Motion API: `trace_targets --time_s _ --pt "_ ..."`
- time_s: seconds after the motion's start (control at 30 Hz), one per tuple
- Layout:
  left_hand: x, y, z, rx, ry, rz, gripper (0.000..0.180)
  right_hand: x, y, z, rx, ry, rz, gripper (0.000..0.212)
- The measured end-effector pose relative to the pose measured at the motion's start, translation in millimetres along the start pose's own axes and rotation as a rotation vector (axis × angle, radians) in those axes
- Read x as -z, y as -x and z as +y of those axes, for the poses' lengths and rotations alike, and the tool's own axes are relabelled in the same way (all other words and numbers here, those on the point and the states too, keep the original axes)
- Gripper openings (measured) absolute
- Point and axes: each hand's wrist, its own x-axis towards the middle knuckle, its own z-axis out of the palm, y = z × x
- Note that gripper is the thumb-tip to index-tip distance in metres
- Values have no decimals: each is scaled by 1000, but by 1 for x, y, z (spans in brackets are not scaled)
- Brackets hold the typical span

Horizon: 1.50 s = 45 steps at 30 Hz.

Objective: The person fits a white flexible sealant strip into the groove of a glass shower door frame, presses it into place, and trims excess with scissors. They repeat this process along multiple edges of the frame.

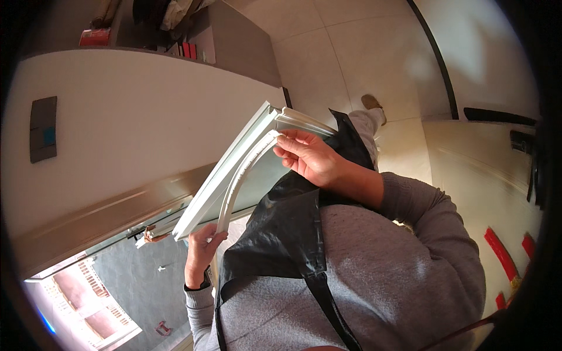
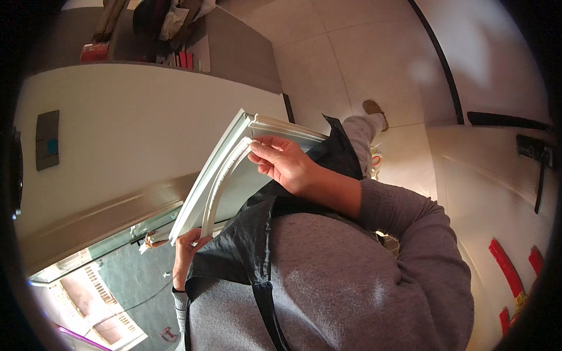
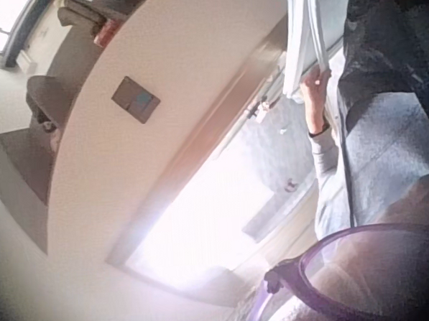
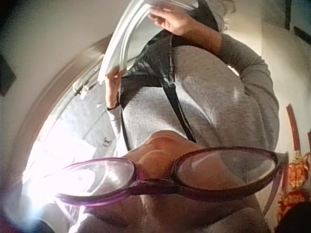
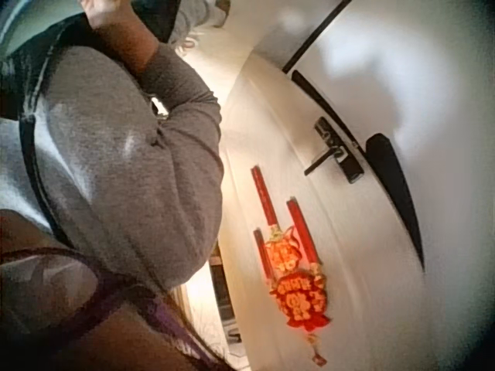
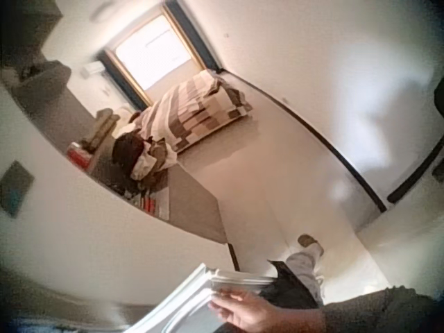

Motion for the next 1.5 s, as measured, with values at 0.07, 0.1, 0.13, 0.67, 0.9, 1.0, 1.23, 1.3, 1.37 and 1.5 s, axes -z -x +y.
trace_targets --time_s 0.07,0.1,0.13,0.67,0.9,1.0,1.23,1.3,1.37,1.5 --pt "1 1 5 6 15 0 13 1 0 1 -12 -40 -24 18" --pt "3 2 7 -8 -20 -3 12 1 0 1 -5 -56 -43 18" --pt "5 3 9 -34 -45 0 12 1 0 0 -7 -68 -50 18" --pt "5 2 24 -12 -69 3 11 -14 -2 -9 -1 39 106 15" --pt "8 2 19 43 -20 24 11 -14 -8 -9 -16 73 113 19" --pt "9 2 18 66 -24 26 11 -14 -8 -9 -12 75 116 20" --pt "8 -2 17 65 -17 42 12 -12 -8 -9 -11 87 117 20" --pt "9 -3 17 60 -56 40 11 -12 -8 -10 -7 99 117 21" --pt "11 -4 16 55 -63 42 11 -12 -8 -10 -2 101 110 21" --pt "11 -4 12 54 -36 64 11 -13 -7 -12 -13 95 108 19"
